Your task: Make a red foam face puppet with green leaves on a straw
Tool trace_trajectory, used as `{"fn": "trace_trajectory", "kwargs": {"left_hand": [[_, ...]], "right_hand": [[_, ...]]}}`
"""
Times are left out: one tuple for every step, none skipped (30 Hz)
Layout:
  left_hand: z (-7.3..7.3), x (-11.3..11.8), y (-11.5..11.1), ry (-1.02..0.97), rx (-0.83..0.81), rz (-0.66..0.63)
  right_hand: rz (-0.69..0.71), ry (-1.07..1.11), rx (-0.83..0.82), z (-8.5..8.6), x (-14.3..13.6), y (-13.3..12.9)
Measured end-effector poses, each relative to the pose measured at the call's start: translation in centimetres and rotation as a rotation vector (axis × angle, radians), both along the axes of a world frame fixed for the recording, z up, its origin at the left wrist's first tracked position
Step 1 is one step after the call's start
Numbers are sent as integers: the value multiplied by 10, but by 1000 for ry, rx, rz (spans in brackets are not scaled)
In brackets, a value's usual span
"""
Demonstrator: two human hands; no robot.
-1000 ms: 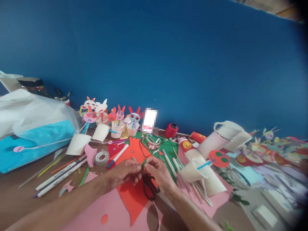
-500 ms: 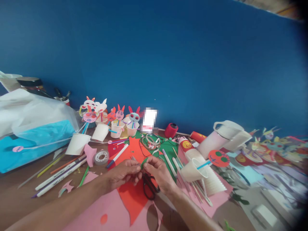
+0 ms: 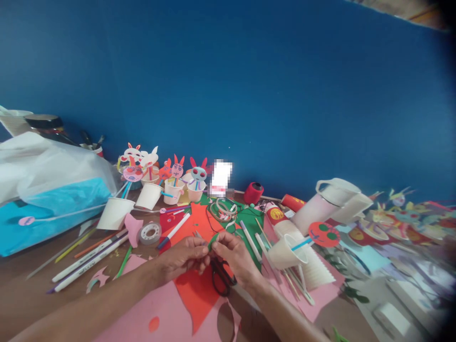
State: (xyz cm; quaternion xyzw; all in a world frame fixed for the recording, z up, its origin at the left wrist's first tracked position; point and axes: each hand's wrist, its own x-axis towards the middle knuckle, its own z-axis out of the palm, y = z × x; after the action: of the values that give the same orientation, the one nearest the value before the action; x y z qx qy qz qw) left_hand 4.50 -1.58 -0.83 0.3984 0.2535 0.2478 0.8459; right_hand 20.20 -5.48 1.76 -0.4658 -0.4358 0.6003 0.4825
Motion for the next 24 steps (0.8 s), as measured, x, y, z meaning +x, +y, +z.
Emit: {"fn": "trace_trajectory", "kwargs": {"left_hand": [[0,0,0,0,0,0],[0,0,0,-1,0,-1],[0,0,0,-3,2,-2],[0,0,0,-7,5,-2],[-1,1,0,-10,8,0],[-1,1,0,-10,12,2],[-1,1,0,-6,19,4],[-1,1,-1,2,33,3],[-1,1,-1,14,54,1],[0,0,-1,29,81,-3],[1,0,0,48,113,-9],[3,0,1,70,147,-12],[6,-1,3,98,181,-7],[9,-3,6,134,216,6],[12,-5,10,178,252,35],[16,-9,14,232,291,78],[21,-13,20,294,338,126],[26,-18,25,340,391,207],[31,-24,31,393,448,286],[37,-31,37,437,509,352],[43,-38,43,477,556,419],[50,-46,48,500,590,469],[56,-54,52,514,616,499],[62,-61,55,528,634,559]], "right_hand": [[0,1,-1,1,0,0],[0,0,-2,1,-1,0],[0,-3,-3,2,-1,-1],[-2,-7,-2,3,-1,-1],[-5,-10,1,4,-1,-1],[-8,-11,6,4,-1,-2],[-15,-10,15,5,-1,-2],[-24,-10,28,6,0,-2],[-36,-14,46,6,1,-1],[-53,-22,69,7,3,-1],[-76,-30,95,8,5,0],[-101,-36,119,9,8,2],[-126,-41,136,10,11,3],[-153,-43,147,11,13,4],[-179,-45,154,13,16,6],[-204,-48,161,14,19,7],[-228,-55,168,15,22,8],[-251,-61,181,16,25,9],[-269,-61,196,17,28,10],[-281,-54,207,17,30,10],[-285,-40,212,17,33,11],[-286,-22,212,18,34,11],[-286,-1,211,18,36,11],[-284,18,210,18,37,12]]}}
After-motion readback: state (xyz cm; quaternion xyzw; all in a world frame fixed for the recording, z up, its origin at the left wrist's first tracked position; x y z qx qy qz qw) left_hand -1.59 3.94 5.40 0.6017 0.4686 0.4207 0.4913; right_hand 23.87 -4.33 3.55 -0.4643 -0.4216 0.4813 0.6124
